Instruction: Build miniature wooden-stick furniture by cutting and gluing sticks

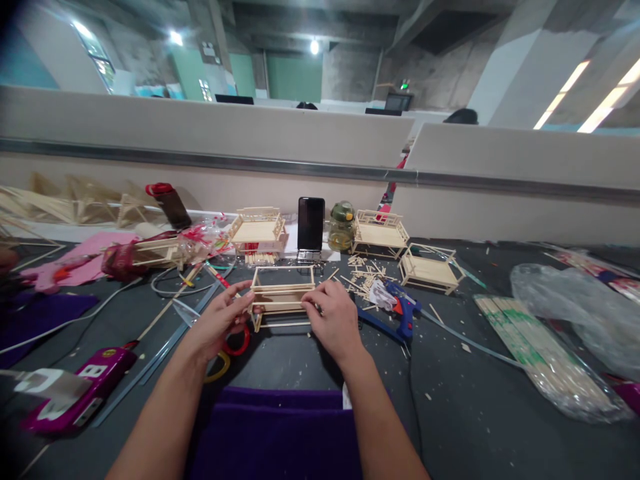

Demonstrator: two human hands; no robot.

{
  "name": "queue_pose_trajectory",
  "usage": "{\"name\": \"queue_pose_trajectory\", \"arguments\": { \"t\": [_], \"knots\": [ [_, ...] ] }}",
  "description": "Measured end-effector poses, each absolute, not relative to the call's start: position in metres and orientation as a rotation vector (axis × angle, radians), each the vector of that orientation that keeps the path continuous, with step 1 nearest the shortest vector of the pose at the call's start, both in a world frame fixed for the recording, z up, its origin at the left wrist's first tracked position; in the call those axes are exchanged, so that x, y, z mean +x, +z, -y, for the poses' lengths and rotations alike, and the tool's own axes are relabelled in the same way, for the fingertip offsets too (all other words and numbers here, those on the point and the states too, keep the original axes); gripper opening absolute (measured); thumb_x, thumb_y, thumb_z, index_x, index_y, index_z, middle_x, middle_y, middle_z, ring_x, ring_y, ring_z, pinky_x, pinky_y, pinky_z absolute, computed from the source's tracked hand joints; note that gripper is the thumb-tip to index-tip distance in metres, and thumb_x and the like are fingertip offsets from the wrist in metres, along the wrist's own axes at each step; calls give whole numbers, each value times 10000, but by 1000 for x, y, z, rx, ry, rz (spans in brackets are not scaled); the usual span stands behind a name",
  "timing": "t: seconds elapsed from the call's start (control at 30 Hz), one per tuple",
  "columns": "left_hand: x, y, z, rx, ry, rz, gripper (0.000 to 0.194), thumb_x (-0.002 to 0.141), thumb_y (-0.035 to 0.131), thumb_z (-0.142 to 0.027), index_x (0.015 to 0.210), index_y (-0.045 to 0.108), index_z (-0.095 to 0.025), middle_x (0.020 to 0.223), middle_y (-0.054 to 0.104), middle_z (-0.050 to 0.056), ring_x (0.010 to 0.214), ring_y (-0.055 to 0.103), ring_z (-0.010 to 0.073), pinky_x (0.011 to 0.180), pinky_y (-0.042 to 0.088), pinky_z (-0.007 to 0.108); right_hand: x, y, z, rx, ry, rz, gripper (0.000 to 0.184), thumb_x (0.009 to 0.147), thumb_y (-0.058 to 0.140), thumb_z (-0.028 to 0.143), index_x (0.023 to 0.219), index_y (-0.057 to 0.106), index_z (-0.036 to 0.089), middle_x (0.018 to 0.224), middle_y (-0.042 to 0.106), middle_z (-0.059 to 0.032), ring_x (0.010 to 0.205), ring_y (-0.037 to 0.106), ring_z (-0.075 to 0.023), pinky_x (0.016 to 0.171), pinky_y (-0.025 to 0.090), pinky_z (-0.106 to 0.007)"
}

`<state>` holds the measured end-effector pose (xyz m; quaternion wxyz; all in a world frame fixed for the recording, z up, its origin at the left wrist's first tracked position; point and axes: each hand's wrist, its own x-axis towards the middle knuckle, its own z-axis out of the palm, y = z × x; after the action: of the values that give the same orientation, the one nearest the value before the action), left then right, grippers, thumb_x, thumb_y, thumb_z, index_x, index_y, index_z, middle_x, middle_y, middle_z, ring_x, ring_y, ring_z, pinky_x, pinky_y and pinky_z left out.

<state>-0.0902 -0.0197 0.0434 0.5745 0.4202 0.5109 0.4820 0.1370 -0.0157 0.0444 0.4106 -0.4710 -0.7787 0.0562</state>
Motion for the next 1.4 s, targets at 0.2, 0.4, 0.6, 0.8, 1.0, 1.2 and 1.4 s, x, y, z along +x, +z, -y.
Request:
{"name": "queue_pose_trajectory", "arguments": {
  "t": [0.2, 0.4, 0.6, 0.8, 1.0, 1.2, 1.4],
  "knots": [
    [-90, 44, 20, 960, 1138, -1197, 716, 651, 775, -482, 1239, 483, -197, 638, 601, -32, 421, 398, 49, 389, 221, 142, 136, 41, 14, -1170, 139, 1962, 99, 830, 649, 170, 786, 709, 236, 839, 607, -35, 857, 557, -200, 758, 451, -332],
    [-90, 45, 20, 998, 1123, -1207, 733, 653, 792, -400, 1267, 451, -189, 684, 637, -15, 428, 372, 39, 399, 233, 147, 138, 39, 13, -1161, 160, 1978, 107, 831, 649, 158, 775, 707, 228, 857, 594, -39, 875, 540, -202, 783, 442, -336],
    [-91, 42, 18, 1015, 1112, -1222, 716, 676, 786, -370, 1275, 434, -196, 686, 616, -32, 443, 386, 43, 407, 235, 146, 137, 39, 14, -1156, 151, 1995, 111, 855, 617, 154, 807, 693, 219, 871, 589, -47, 884, 532, -207, 787, 443, -341],
    [-92, 41, 18, 1016, 1113, -1194, 692, 678, 784, -381, 1261, 458, -200, 683, 614, -30, 456, 395, 51, 406, 242, 150, 136, 39, 14, -1154, 144, 1993, 96, 865, 611, 163, 828, 684, 212, 881, 583, -50, 889, 532, -207, 793, 443, -336],
    [-92, 41, 18, 1015, 1112, -1180, 698, 678, 789, -362, 1259, 445, -187, 679, 611, -26, 451, 355, 44, 399, 234, 141, 137, 40, 14, -1156, 154, 2007, 90, 869, 603, 162, 837, 672, 212, 885, 585, -48, 895, 528, -206, 808, 438, -337],
    [-92, 41, 18, 1016, 1119, -1173, 716, 664, 804, -358, 1257, 441, -189, 662, 599, -37, 454, 341, 46, 391, 233, 136, 138, 42, 15, -1168, 168, 2027, 57, 864, 615, 170, 858, 659, 206, 913, 582, -57, 920, 523, -220, 822, 439, -344],
    [-94, 42, 19, 979, 1101, -1178, 678, 701, 778, -386, 1267, 459, -191, 696, 600, -20, 465, 351, 42, 402, 245, 136, 138, 42, 15, -1164, 171, 2040, 64, 867, 609, 158, 835, 652, 194, 896, 580, -53, 901, 523, -212, 817, 438, -336]
  ]
}}
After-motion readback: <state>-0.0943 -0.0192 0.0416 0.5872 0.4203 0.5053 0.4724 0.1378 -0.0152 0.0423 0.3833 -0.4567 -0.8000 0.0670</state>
